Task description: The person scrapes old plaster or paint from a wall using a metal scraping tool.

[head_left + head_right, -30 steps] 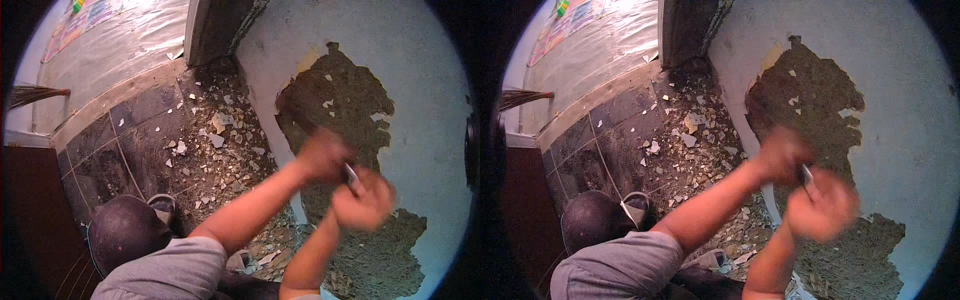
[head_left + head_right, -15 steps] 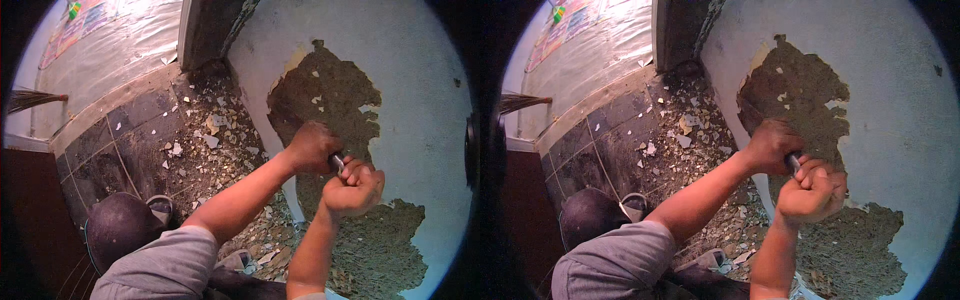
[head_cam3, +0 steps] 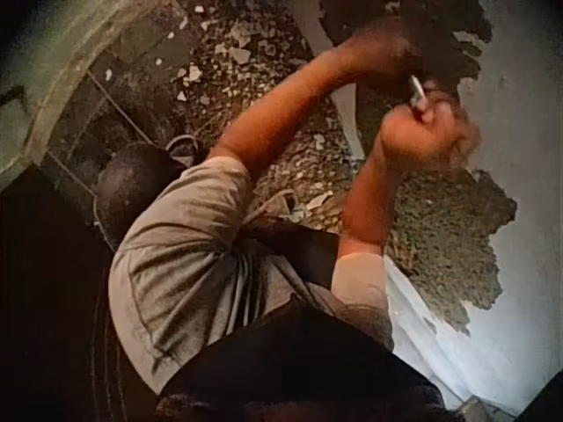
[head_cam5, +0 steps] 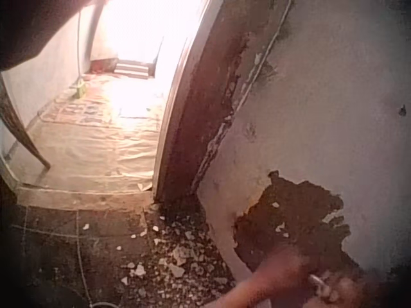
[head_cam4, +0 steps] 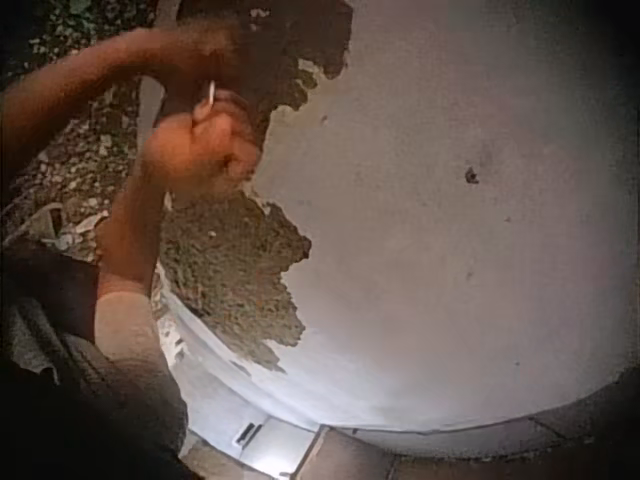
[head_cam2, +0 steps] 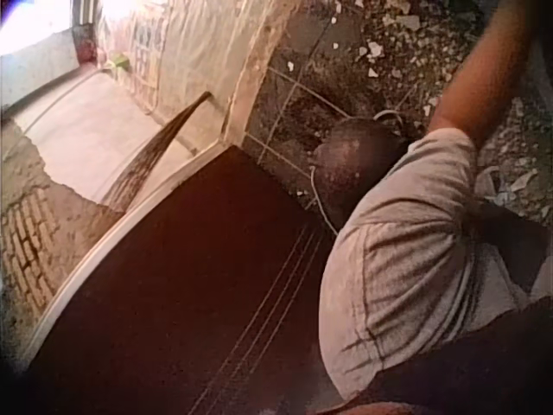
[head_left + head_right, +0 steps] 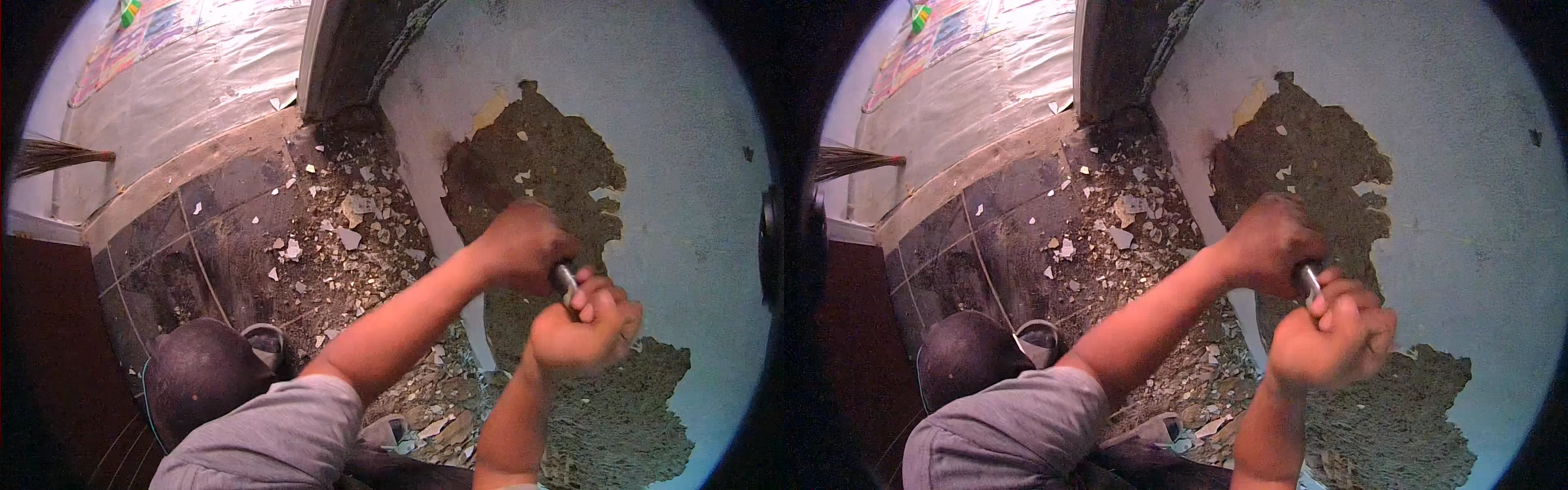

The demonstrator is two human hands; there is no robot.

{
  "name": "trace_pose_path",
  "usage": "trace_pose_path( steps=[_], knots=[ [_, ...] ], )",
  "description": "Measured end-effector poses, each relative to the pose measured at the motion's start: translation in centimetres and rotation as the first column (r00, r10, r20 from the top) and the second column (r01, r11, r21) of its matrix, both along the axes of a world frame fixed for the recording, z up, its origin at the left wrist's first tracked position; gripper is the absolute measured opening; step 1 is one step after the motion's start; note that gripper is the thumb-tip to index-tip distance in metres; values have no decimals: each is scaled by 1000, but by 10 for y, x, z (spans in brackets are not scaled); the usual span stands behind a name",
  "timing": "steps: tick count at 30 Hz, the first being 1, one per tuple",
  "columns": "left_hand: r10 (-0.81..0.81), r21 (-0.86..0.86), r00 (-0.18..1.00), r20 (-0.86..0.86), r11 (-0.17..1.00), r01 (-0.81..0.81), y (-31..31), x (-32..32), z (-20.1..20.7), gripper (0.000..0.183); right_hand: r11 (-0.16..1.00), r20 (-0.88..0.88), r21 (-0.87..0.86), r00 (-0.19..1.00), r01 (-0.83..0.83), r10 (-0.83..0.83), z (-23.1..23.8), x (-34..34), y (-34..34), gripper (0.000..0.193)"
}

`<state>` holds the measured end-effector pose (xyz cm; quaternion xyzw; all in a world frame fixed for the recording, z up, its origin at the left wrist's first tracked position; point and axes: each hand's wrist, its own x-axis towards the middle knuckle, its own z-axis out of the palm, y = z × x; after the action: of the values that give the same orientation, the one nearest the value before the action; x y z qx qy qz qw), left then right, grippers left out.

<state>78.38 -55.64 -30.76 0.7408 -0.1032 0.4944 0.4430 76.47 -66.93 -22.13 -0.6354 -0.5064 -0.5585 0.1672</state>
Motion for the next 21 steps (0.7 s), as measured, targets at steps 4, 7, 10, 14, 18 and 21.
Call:
trace_pose_path(
  steps=[4,7,10,14,18,21],
  knots=[
    [25,7,999,-42,1000,-25,4,10,-5,26,750,-718,606,223,-265,659,-10,6,0,18],
    [32,-4,997,-65,999,-32,-8,3,-16,28,805,-776,496,250,-325,579,-9,-4,-8,18],
    [-46,55,996,70,998,43,-28,-12,10,30,790,-778,461,244,-404,578,14,-28,-42,16],
    [-19,64,998,-56,998,22,-27,-21,14,22,933,-484,164,798,-321,360,-11,4,-29,9],
    [-152,-258,782,-604,966,-11,5,4,-94,22,948,-934,309,163,-78,318,-91,31,22,6],
    [-177,-271,859,-480,961,46,-37,-4,-109,22,860,-843,487,173,-154,509,-118,22,-12,6]
  ],
)
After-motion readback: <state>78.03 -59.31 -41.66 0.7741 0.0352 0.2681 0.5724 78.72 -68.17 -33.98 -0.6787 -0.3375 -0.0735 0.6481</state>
